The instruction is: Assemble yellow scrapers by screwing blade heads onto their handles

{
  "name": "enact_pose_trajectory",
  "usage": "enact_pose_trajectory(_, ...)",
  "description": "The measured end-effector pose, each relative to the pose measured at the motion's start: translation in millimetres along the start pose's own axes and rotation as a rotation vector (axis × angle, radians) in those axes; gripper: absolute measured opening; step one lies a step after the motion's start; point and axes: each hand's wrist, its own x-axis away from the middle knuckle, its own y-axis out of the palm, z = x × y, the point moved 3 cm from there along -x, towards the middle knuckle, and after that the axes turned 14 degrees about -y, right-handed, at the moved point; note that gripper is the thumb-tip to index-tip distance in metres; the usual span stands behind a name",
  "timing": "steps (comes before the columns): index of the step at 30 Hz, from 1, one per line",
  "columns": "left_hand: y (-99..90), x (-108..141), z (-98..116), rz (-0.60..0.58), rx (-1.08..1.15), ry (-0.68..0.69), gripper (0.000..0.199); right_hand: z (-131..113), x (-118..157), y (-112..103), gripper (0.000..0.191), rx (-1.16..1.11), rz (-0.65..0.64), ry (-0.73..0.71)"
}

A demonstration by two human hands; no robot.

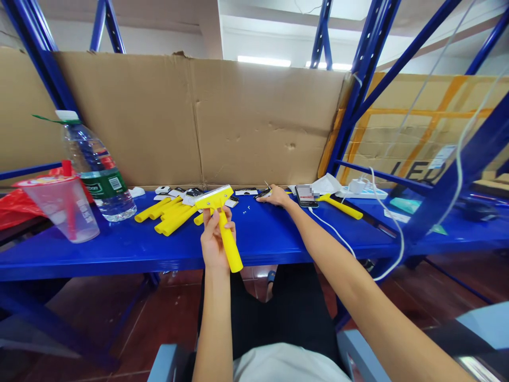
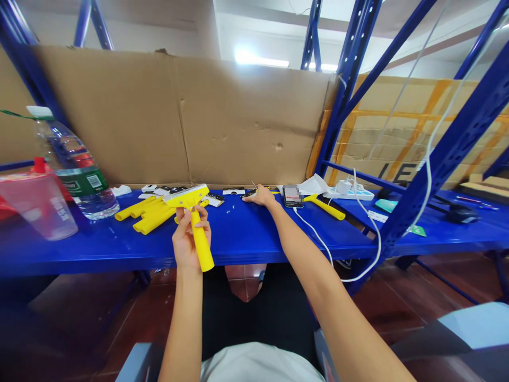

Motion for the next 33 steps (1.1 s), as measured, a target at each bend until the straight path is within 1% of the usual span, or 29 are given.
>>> enact_pose_trajectory(3, 3.2, 2, 2, 0.029, 0.027, 0.004, 0.030, -1, 4, -1, 0.088, -0.023, 0.029, 0.008)
enact_pose_trajectory(6, 8.8, 4, 5, 0.079, 0.055, 0.026, 0.030, -4, 10, -4, 0.088, -0.059, 0.105, 0.012)
enact_pose_trajectory(8, 12.4, 6, 5, 0.108, 0.066, 0.032, 0.030, -8, 12, -7, 0.079, -0.100, 0.177, 0.010)
enact_pose_trajectory(10, 14.6, 7, 5, 0.128, 0.066, 0.026, 0.030, -13, 12, -11, 0.061, -0.163, 0.242, 0.013)
enact_pose_trajectory(12, 15.0, 7, 5, 0.139, 0.060, 0.021, 0.030, -20, 9, -15, 0.046, -0.246, 0.279, 0.012)
enact_pose_trajectory(15, 13.6, 6, 4, 0.143, 0.019, 0.028, 0.029, -34, 9, -23, 0.038, -0.368, 0.310, -0.023)
enact_pose_trajectory(18, 12.5, 6, 4, 0.153, -0.044, 0.046, 0.028, -52, 22, -37, 0.037, -0.458, 0.357, -0.117)
enact_pose_trajectory(20, 12.6, 7, 3, 0.174, -0.089, 0.067, 0.029, -63, 40, -48, 0.042, -0.497, 0.373, -0.203)
enact_pose_trajectory(23, 13.7, 9, 0, 0.237, -0.178, 0.109, 0.035, -72, 79, -69, 0.053, -0.505, 0.374, -0.326)
enact_pose_trajectory(24, 14.3, 9, -2, 0.258, -0.200, 0.117, 0.036, -73, 95, -77, 0.056, -0.487, 0.371, -0.377)
enact_pose_trajectory(25, 14.9, 9, -3, 0.276, -0.214, 0.123, 0.037, -71, 111, -84, 0.060, -0.484, 0.352, -0.384)
enact_pose_trajectory(26, 15.6, 9, -5, 0.286, -0.225, 0.125, 0.037, -69, 126, -92, 0.063, -0.492, 0.308, -0.382)
enact_pose_trajectory(27, 16.6, 8, -7, 0.291, -0.234, 0.129, 0.037, -67, 142, -101, 0.064, -0.471, 0.265, -0.407)
enact_pose_trajectory(28, 17.7, 8, -8, 0.293, -0.243, 0.134, 0.037, -66, 157, -111, 0.060, -0.419, 0.267, -0.463)
enact_pose_trajectory(30, 20.1, 9, -12, 0.294, -0.257, 0.145, 0.036, -64, 186, -133, 0.048, -0.314, 0.348, -0.545)
enact_pose_trajectory(33, 23.9, 10, -21, 0.303, -0.252, 0.126, 0.037, -65, 220, -156, 0.036, -0.280, 0.511, -0.627)
